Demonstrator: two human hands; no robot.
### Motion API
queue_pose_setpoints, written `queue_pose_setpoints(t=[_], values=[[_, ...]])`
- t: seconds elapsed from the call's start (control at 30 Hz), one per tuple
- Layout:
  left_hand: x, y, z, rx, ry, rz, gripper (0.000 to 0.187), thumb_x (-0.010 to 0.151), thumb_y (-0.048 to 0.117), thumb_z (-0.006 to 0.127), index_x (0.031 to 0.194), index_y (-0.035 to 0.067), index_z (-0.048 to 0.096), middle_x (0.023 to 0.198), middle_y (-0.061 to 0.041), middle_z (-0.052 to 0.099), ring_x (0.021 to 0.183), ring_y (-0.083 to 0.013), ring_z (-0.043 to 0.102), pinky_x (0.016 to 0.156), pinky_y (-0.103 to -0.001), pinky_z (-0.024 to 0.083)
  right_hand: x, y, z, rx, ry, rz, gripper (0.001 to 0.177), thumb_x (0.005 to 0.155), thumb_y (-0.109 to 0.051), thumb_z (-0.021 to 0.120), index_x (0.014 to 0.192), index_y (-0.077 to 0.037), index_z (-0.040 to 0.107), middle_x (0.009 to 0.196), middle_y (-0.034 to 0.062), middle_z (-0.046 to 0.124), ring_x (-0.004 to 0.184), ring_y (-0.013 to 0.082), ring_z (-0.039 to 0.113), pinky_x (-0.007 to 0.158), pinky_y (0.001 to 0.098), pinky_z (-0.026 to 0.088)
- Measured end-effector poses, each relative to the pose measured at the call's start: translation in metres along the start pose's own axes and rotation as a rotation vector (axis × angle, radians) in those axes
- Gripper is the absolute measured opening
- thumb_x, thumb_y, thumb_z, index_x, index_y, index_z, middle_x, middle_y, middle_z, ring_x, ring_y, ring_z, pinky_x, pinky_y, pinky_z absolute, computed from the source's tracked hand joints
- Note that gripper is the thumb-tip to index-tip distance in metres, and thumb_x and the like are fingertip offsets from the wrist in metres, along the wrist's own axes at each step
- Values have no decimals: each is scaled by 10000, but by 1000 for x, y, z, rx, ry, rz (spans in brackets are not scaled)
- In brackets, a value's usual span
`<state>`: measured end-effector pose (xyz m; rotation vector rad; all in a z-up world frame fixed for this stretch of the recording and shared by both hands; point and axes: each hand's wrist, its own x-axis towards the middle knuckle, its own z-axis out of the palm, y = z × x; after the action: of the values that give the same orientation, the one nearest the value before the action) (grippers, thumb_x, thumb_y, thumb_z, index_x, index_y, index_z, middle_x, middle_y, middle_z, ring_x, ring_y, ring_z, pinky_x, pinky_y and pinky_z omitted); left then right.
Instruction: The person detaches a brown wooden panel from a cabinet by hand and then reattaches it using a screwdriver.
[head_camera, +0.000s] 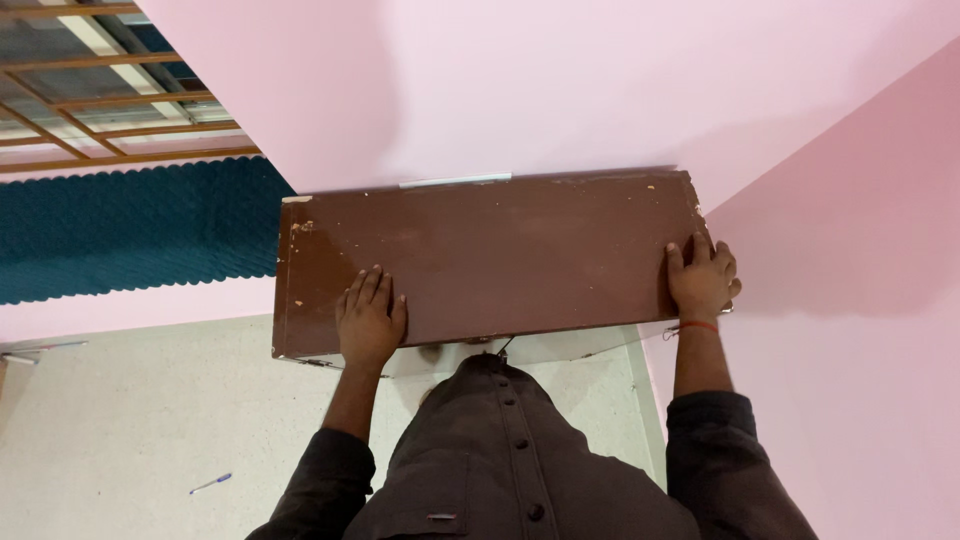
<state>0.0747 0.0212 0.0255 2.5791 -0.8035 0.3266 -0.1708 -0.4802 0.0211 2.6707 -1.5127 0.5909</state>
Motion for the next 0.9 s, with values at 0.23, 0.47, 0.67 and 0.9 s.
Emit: queue_pose_setpoints(t=[0.23, 0.47, 0.67, 0.9], values=[[-1, -1, -2, -4, 16, 31, 456, 971, 360, 588, 1310, 74, 691, 1457, -97, 609, 1408, -291, 505, 1162, -520, 360, 4, 4, -3, 34, -184, 165, 670, 966, -671, 556, 1504, -271, 552, 1398, 182, 552, 1230, 451, 538, 1019, 630, 368], [-1, 0, -2, -8, 47, 35, 438, 971, 352, 595, 1287, 69, 704, 1447, -100, 621, 1404, -293, 519, 1164, -518, 374, 3, 5, 1, 1, -170, 160, 688, 978, -696, 561, 1524, -278, 545, 1343, 199, 569, 1185, 446, 558, 1003, 603, 391], [-4, -2, -2, -10, 69, 23, 420, 972, 335, 608, 1279, 69, 717, 1436, -95, 639, 1395, -285, 540, 1154, -519, 405, -2, 3, -4, 26, -202, 202, 698, 970, -709, 552, 1528, -291, 528, 1347, 192, 544, 1218, 422, 531, 1027, 587, 370], [-6, 0, -11, -36, 98, 11, 384, 973, 304, 622, 1267, 83, 729, 1419, -81, 657, 1394, -269, 553, 1170, -498, 410, -7, 9, -2, -19, -187, 185, 694, 983, -718, 550, 1526, -287, 533, 1329, 214, 540, 1199, 428, 528, 1026, 588, 369]])
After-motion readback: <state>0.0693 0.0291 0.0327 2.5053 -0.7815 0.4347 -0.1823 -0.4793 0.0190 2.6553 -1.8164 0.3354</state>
